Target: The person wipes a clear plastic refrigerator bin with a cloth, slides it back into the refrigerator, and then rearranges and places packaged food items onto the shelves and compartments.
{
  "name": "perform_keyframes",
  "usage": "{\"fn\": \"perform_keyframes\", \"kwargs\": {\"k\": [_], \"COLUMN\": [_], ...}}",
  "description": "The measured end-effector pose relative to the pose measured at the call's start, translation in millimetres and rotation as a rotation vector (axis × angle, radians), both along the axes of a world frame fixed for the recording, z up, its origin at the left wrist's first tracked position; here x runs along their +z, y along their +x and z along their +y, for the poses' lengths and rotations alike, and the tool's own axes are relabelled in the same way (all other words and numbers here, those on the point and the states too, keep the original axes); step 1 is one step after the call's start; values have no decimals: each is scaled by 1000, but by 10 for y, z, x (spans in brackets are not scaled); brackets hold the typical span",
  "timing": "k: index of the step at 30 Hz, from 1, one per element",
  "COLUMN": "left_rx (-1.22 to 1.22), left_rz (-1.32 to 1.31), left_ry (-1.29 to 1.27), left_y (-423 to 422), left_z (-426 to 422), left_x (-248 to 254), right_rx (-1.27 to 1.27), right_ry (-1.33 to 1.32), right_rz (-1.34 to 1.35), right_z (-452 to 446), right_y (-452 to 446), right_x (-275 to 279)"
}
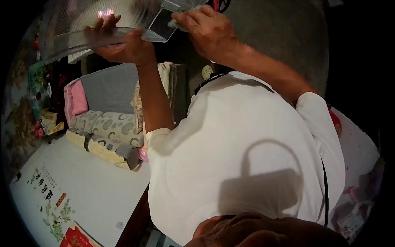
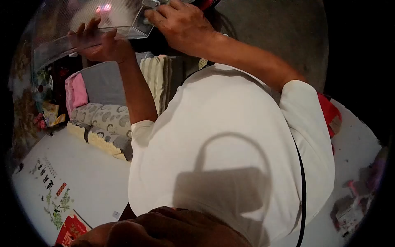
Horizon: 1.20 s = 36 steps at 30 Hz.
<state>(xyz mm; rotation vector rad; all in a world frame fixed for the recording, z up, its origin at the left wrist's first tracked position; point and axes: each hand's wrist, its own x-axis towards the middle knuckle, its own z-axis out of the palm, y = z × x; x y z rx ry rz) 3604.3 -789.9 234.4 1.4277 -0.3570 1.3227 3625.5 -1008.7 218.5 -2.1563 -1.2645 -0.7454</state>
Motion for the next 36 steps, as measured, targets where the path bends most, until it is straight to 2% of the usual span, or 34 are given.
{"fn": "perform_keyframes", "kwargs": {"k": [2,6,9,11,15,17,18,19,21,23,24,27,30,32,33,35,36], "left_rx": [39,84,281,168,213,44,-8,68,131,95,92,103,349,222,234,78,136], "left_rz": [-1,3,4,-36,-40,-172,-219,-91,35,-10,-6,134,149,136,133,-21,57], "left_ry": [26,50,263,273,327,148,88,163,239,229,226,136,361,-31,-39,-15,2], "left_y": [25,25,62,116,100,99,89,64,74,88,55,-1,7,51,73,75,35], "left_z": [-52,-109,-65,-215,-379,-469,-446,-226,-107,-71,-61,10,57,86,131,252,250], "left_x": [-14,9,-70,-65,-29,13,-11,-197,-236,-283,-290,-282,-129,157,206,278,290], "right_rx": [19,-75,-105,-265,-173,-63,-58,-25,-4,21,18,49,88,99,108,58,65], "right_ry": [141,188,263,-149,-243,-79,-84,-93,-101,-270,-273,-378,-485,-592,-602,-318,-313], "right_rz": [16,-82,-196,78,239,142,141,169,197,241,246,258,333,500,493,350,353], "right_z": [24,157,411,706,894,843,832,829,828,816,791,652,493,419,385,380,383], "right_y": [61,143,300,359,392,364,365,357,357,341,329,258,108,-17,-28,-74,-56], "right_x": [184,300,96,-227,-302,-297,-346,-427,-447,-439,-421,-347,-458,-755,-709,-582,-460]}}
